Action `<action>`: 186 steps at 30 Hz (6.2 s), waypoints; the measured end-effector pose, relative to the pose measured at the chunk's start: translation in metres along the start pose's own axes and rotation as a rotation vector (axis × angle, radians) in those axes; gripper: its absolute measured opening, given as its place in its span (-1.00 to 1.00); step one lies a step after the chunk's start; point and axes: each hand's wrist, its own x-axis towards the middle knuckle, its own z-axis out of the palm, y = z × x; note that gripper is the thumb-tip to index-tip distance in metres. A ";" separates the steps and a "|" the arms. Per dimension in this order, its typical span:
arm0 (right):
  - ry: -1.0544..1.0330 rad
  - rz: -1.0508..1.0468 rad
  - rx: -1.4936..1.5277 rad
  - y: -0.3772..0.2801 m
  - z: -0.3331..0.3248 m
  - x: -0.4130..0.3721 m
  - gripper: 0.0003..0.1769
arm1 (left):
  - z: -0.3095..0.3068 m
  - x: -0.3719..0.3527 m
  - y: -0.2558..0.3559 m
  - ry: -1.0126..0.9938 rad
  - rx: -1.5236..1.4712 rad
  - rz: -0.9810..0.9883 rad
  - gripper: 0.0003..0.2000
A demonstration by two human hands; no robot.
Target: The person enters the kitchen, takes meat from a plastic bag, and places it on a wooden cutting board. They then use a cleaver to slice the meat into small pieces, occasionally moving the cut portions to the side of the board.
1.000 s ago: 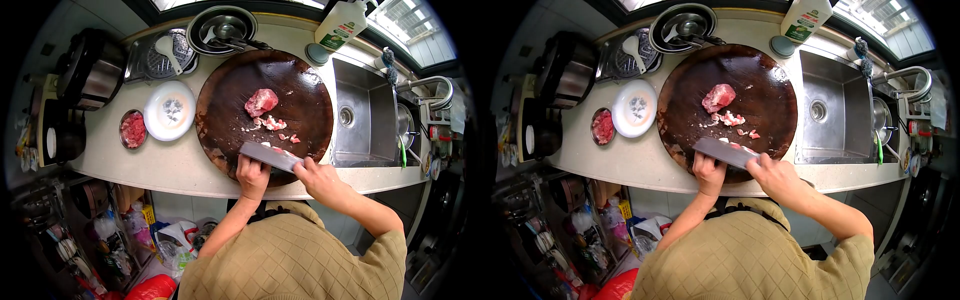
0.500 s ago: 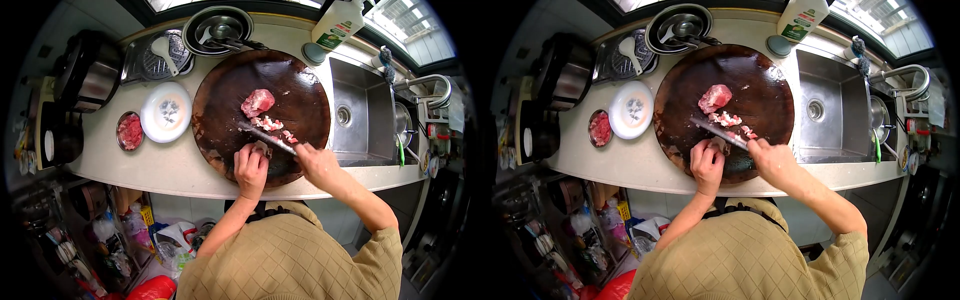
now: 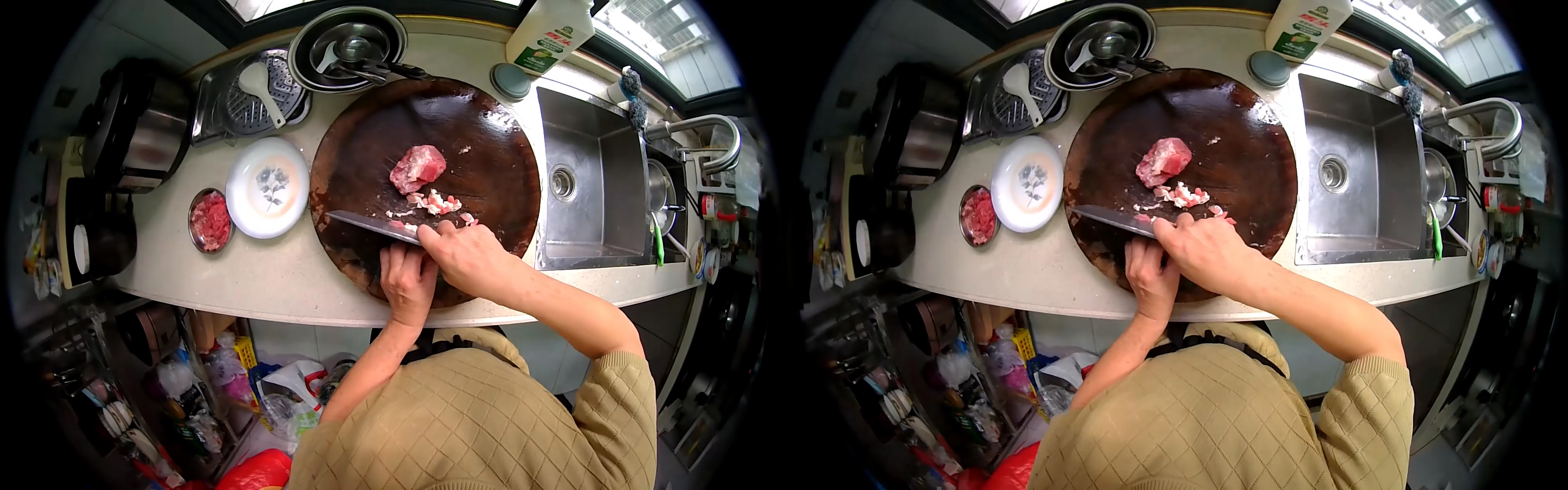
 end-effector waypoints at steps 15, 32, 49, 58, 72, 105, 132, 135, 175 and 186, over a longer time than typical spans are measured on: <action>0.094 0.097 0.100 0.009 0.006 -0.023 -0.78 | 0.000 -0.010 -0.005 0.037 -0.089 -0.115 -0.79; -0.151 0.148 0.093 0.012 -0.019 -0.090 -0.74 | 0.006 0.005 -0.001 0.085 0.019 0.053 -0.77; 0.049 0.243 0.145 0.024 -0.007 -0.059 -0.71 | 0.011 -0.003 -0.018 0.117 -0.055 0.023 -0.81; 0.003 0.101 0.176 -0.005 0.004 -0.050 -0.73 | 0.008 0.004 -0.007 0.148 -0.061 0.084 -0.74; 0.057 -0.026 0.038 -0.008 0.009 0.006 -0.73 | 0.010 0.004 -0.014 0.137 -0.057 0.053 -0.79; -0.077 0.131 0.139 -0.010 -0.007 -0.076 -0.76 | 0.006 -0.003 -0.013 0.120 -0.063 0.144 -0.70; 0.072 -0.005 0.085 -0.002 0.002 -0.048 -0.75 | 0.006 -0.001 -0.011 0.174 -0.071 0.111 -0.72; -0.016 -0.048 0.037 0.008 -0.007 -0.058 -0.76 | 0.005 -0.002 -0.015 0.130 -0.047 0.118 -0.67; 0.064 -0.010 0.035 0.010 0.003 0.005 -0.75 | 0.007 0.003 -0.020 0.081 -0.068 0.062 -0.79; 0.065 -0.019 0.038 0.005 -0.007 -0.045 -0.74 | 0.006 -0.007 -0.016 0.155 -0.084 0.055 -0.76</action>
